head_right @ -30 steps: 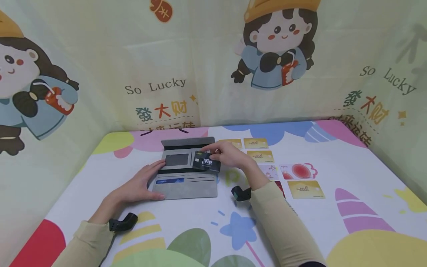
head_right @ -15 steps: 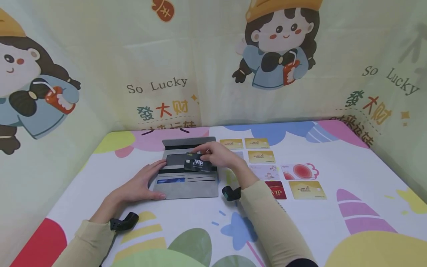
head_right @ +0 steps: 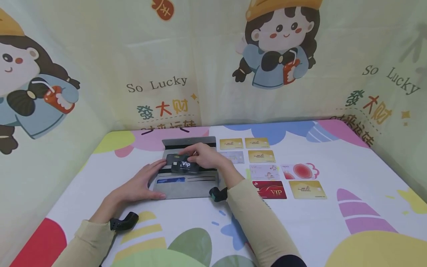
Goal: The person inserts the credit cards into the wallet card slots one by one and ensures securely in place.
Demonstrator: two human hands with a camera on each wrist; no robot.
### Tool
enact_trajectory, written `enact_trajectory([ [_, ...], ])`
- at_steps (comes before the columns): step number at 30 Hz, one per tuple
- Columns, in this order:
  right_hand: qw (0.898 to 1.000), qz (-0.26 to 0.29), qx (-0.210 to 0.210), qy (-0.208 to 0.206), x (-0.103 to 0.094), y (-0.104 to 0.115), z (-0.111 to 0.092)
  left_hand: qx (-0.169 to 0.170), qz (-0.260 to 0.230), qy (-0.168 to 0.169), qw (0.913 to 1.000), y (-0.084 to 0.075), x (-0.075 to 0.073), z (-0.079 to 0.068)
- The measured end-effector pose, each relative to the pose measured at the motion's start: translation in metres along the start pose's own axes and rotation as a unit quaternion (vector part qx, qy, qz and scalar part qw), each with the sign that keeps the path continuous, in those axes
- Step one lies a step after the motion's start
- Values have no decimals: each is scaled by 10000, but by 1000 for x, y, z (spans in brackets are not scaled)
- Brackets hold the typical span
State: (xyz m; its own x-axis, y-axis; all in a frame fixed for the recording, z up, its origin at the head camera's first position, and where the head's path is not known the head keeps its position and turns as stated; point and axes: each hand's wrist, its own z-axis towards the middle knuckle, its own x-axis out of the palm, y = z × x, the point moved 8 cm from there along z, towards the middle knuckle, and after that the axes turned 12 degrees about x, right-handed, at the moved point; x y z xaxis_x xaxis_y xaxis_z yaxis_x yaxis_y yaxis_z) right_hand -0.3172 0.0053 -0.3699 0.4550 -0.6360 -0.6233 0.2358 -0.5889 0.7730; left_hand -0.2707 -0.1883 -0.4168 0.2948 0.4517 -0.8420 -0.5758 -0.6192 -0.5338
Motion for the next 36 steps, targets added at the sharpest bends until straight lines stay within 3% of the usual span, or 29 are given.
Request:
enact_trajectory([
  [16, 9997, 142, -57, 194, 27, 15, 20, 23, -76, 33, 10000, 2, -2, -1],
  [20, 9996, 181, -30, 221, 31, 17, 22, 180, -59, -31, 9998, 1, -3, 1],
  [24, 9997, 35, -25, 259, 36, 20, 24, 300, -114, -80, 9995, 0, -4, 1],
  [36, 9994, -147, 84, 287, 41, 19, 25, 207, -137, -25, 9997, -4, -5, 0],
])
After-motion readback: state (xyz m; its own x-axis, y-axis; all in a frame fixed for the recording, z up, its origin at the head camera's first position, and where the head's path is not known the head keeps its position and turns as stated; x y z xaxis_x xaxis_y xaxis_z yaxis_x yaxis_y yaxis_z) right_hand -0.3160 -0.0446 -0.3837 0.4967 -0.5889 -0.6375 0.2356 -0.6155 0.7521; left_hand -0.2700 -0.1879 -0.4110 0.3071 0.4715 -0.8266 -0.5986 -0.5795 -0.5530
